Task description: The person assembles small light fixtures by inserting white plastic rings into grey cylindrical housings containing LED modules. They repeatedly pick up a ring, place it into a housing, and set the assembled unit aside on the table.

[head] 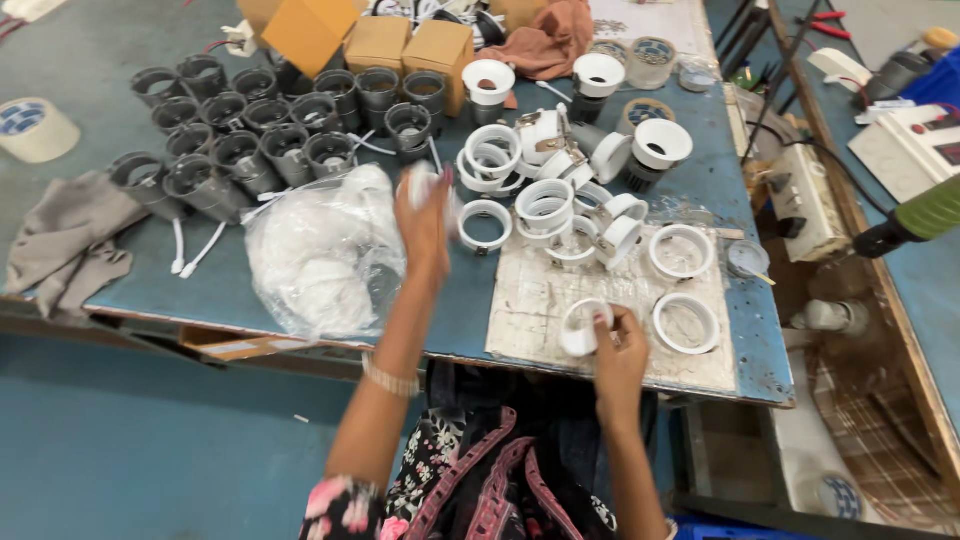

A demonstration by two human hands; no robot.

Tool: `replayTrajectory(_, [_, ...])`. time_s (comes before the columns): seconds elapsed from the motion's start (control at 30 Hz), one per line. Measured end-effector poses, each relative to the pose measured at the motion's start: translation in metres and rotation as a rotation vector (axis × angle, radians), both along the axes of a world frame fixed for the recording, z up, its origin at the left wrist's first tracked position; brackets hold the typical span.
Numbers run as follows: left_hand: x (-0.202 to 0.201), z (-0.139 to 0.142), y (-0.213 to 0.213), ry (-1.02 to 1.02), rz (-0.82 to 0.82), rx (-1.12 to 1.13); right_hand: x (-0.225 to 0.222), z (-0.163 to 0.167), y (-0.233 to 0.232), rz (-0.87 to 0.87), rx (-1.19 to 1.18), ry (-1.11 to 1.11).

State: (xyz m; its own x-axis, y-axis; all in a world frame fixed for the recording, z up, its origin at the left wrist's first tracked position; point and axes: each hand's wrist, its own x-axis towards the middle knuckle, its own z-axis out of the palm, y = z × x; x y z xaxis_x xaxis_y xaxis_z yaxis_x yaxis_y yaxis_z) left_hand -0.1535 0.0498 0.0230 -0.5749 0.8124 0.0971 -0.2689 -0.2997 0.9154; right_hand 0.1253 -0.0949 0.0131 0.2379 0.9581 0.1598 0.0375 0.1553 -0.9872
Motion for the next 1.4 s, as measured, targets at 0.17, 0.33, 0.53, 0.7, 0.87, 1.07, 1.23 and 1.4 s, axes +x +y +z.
replayTrajectory(0.17, [-0.060,0.048,0.081,0.729,0.207,-0.661,0.013,-0.012,0.020,-0.167,0.050,-0.503])
replayTrajectory(0.33, [-0.067,0.062,0.098,0.786,0.143,-0.864,0.000,0.003,0.016,-0.189,0.126,-0.789])
replayTrajectory(0.53, [-0.068,0.049,0.096,0.804,0.278,-0.516,-0.003,0.019,0.008,-0.015,0.171,-0.900])
replayTrajectory(0.7, [-0.062,0.058,0.096,0.649,0.389,-0.221,0.005,0.000,0.011,-0.030,0.087,-0.835])
replayTrajectory(0.87, [-0.057,0.104,0.075,0.589,0.359,0.067,0.033,-0.030,0.030,0.118,0.102,-0.357])
replayTrajectory(1.07, [-0.037,0.139,-0.011,0.602,0.048,0.319,0.068,-0.038,0.038,0.373,-0.001,0.380])
replayTrajectory(1.23, [0.016,0.103,-0.103,0.724,-0.224,0.075,0.074,-0.023,0.035,0.532,0.003,0.620])
replayTrajectory(1.4, [0.082,0.053,-0.144,0.614,-0.614,-0.217,0.066,-0.010,0.032,0.479,-0.103,0.715])
